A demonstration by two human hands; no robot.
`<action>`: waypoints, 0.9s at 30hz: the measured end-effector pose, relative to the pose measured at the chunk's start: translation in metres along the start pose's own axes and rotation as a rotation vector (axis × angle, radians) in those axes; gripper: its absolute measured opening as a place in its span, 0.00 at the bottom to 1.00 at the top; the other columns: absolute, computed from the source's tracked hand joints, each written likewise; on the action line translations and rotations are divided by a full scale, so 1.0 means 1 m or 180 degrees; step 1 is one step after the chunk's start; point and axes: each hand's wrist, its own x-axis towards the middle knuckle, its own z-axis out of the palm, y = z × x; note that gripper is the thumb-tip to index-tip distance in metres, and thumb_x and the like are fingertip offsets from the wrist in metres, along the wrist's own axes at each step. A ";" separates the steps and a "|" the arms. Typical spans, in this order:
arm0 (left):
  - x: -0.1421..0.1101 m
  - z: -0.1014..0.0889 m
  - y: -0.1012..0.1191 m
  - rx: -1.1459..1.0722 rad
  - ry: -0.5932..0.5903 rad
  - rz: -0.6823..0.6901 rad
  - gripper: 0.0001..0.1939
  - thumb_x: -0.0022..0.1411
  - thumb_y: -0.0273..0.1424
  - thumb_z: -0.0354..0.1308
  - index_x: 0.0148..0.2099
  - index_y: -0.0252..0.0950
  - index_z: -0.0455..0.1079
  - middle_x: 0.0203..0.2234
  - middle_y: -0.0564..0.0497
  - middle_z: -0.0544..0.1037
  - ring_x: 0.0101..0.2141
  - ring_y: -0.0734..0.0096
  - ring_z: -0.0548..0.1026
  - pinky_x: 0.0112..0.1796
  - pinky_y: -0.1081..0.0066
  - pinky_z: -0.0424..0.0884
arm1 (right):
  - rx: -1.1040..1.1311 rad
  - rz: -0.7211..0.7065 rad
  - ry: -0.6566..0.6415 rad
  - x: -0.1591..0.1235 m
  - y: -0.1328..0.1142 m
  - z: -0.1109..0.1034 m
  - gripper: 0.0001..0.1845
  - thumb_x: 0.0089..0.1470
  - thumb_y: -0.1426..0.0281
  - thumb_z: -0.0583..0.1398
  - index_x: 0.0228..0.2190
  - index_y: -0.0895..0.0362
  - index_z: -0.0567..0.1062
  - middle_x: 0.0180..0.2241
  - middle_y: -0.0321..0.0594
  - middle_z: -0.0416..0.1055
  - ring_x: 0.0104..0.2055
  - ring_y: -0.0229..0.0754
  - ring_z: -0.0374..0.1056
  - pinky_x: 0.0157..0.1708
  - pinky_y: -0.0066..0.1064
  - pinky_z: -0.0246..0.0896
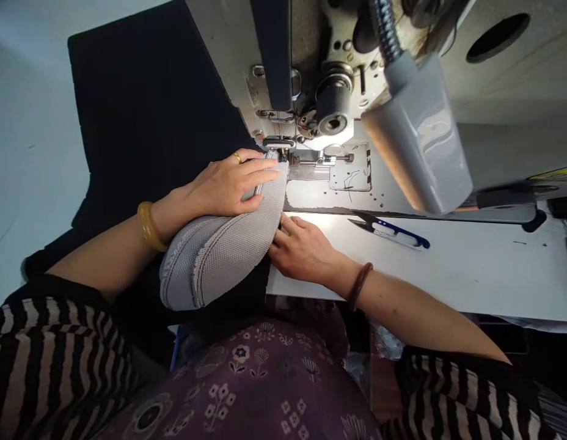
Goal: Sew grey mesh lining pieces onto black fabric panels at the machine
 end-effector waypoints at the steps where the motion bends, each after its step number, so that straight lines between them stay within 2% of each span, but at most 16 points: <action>1: 0.000 0.000 0.000 0.0017 -0.0001 -0.0005 0.27 0.63 0.32 0.49 0.64 0.39 0.63 0.62 0.49 0.67 0.59 0.53 0.64 0.39 0.63 0.77 | 0.0003 -0.0001 0.0013 0.000 0.000 0.000 0.13 0.56 0.75 0.56 0.22 0.57 0.75 0.27 0.41 0.70 0.41 0.44 0.62 0.33 0.31 0.55; 4: 0.001 -0.001 -0.002 0.0081 -0.0051 0.0005 0.27 0.63 0.33 0.49 0.64 0.40 0.63 0.61 0.50 0.67 0.58 0.53 0.64 0.38 0.64 0.76 | 0.0041 -0.0012 0.0013 -0.001 -0.001 0.002 0.13 0.55 0.76 0.55 0.22 0.56 0.75 0.28 0.40 0.70 0.42 0.45 0.63 0.34 0.31 0.57; 10: 0.004 -0.001 -0.006 0.0123 -0.0086 0.0085 0.27 0.62 0.33 0.50 0.64 0.41 0.63 0.60 0.50 0.68 0.58 0.55 0.64 0.43 0.64 0.75 | 0.0099 -0.0044 -0.0087 -0.002 -0.001 0.004 0.13 0.56 0.77 0.54 0.24 0.57 0.76 0.28 0.42 0.70 0.42 0.44 0.61 0.37 0.33 0.59; 19: 0.008 0.002 -0.008 0.0027 0.0011 0.0078 0.26 0.60 0.32 0.51 0.61 0.42 0.66 0.59 0.50 0.69 0.57 0.54 0.65 0.44 0.61 0.75 | 0.0126 0.0017 -0.0151 -0.002 0.003 0.004 0.12 0.54 0.76 0.55 0.25 0.58 0.76 0.28 0.42 0.70 0.42 0.46 0.63 0.35 0.32 0.59; 27: 0.004 -0.002 -0.006 0.0080 -0.0067 0.0059 0.26 0.61 0.32 0.51 0.61 0.43 0.66 0.61 0.49 0.67 0.58 0.53 0.63 0.44 0.61 0.76 | 0.0163 0.0057 -0.0139 -0.001 0.000 0.004 0.12 0.56 0.75 0.54 0.25 0.57 0.75 0.28 0.42 0.71 0.39 0.44 0.63 0.33 0.32 0.57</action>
